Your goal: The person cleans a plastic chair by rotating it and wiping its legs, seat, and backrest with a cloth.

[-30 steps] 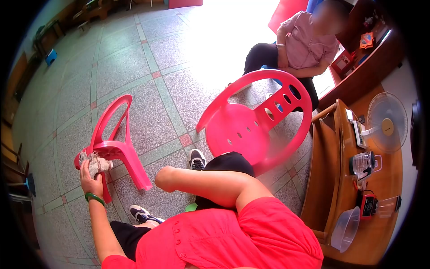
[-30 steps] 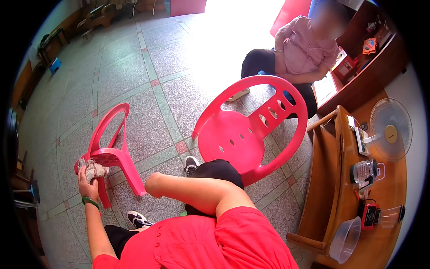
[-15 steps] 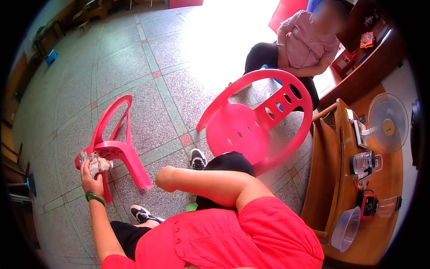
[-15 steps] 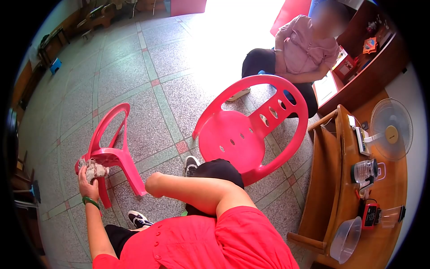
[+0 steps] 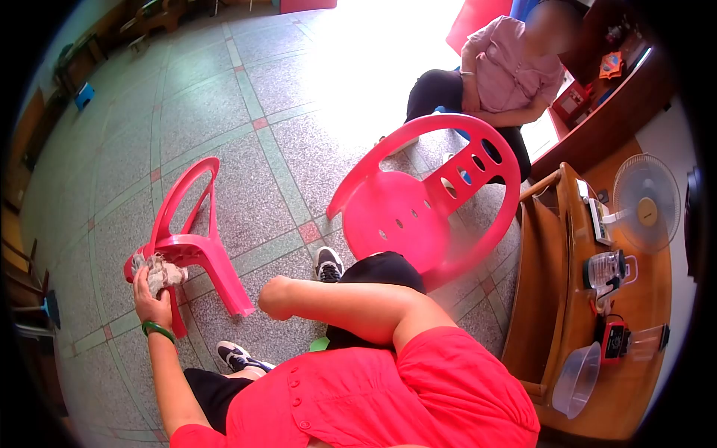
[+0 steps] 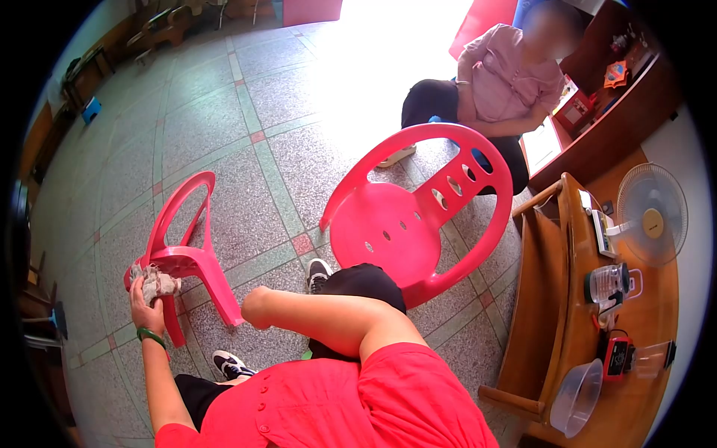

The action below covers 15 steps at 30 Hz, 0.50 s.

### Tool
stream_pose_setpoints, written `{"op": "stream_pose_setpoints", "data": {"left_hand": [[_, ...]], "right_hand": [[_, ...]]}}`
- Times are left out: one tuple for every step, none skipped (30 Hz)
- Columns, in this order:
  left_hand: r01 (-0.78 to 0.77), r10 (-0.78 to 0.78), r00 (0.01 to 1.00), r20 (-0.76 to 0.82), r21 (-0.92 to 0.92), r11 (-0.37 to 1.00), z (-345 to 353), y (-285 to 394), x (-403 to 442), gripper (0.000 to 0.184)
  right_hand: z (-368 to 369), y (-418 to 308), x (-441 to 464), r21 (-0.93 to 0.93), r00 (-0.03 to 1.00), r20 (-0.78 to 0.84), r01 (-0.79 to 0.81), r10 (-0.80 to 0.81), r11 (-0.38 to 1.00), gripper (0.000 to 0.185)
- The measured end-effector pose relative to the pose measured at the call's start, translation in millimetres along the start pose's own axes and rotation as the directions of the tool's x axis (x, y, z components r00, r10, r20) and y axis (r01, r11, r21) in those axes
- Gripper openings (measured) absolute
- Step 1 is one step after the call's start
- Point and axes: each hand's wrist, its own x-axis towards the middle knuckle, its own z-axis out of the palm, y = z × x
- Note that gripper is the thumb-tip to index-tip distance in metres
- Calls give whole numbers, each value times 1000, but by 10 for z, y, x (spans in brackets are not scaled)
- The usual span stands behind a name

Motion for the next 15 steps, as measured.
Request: {"op": "stream_pose_setpoints", "data": {"left_hand": [[-1, 1, 1000, 1, 0, 1000, -7, 9, 2, 63], [1, -1, 1000, 3, -1, 1000, -14, 18, 4, 64], [2, -2, 1000, 4, -3, 1000, -15, 23, 4, 64], [2, -2, 1000, 5, -3, 1000, -11, 18, 3, 64], [1, -1, 1000, 2, -6, 1000, -6, 6, 2, 64], [0, 0, 1000, -2, -10, 1000, -2, -1, 1, 64], [-1, 1, 1000, -2, -11, 1000, 1, 0, 0, 64], [-3, 3, 1000, -6, -5, 1000, 1, 1, 0, 64], [-5, 5, 1000, -10, 1, 1000, 0, 4, -1, 64], [-6, 6, 1000, -10, 1, 1000, -2, 7, -1, 64], [-5, 5, 1000, -10, -7, 1000, -3, 10, -1, 64], [-4, 4, 1000, -10, -14, 1000, -3, 12, -1, 64], [-5, 4, 1000, -10, -14, 1000, 0, 6, -2, 64], [-9, 9, 1000, -10, -13, 1000, 5, -7, 0, 65], [-13, 13, 1000, -10, -12, 1000, 8, -16, 1, 65]], "right_hand": [[12, 7, 13, 1, 1000, 0, -1, 1, 1000, 16], [34, 17, 32, 6, 1000, -9, 2, -2, 1000, 17], [43, 22, 37, 11, 1000, -18, 4, -4, 1000, 17], [48, 25, 37, 12, 1000, -18, 3, -3, 1000, 17], [47, 27, 33, 9, 1000, -22, 9, -9, 1000, 17], [45, 29, 28, 6, 1000, -26, 14, -14, 1000, 16], [39, 31, 23, 6, 1000, -26, 13, -13, 1000, 16], [31, 29, 19, -2, 1000, -16, 13, -13, 1000, 16], [26, 27, 16, -10, 1000, -5, 13, -13, 1000, 16], [24, 24, 15, -9, 1000, -5, 12, -12, 1000, 16], [23, 21, 16, -13, 1000, -5, 13, -13, 1000, 15], [21, 19, 15, -17, 1000, -5, 13, -13, 1000, 15], [18, 18, 12, -17, 1000, -4, 13, -13, 1000, 15], [14, 18, 10, -22, 1000, -7, 16, -16, 1000, 15], [13, 18, 9, -27, 1000, -10, 19, -19, 999, 15]]}}
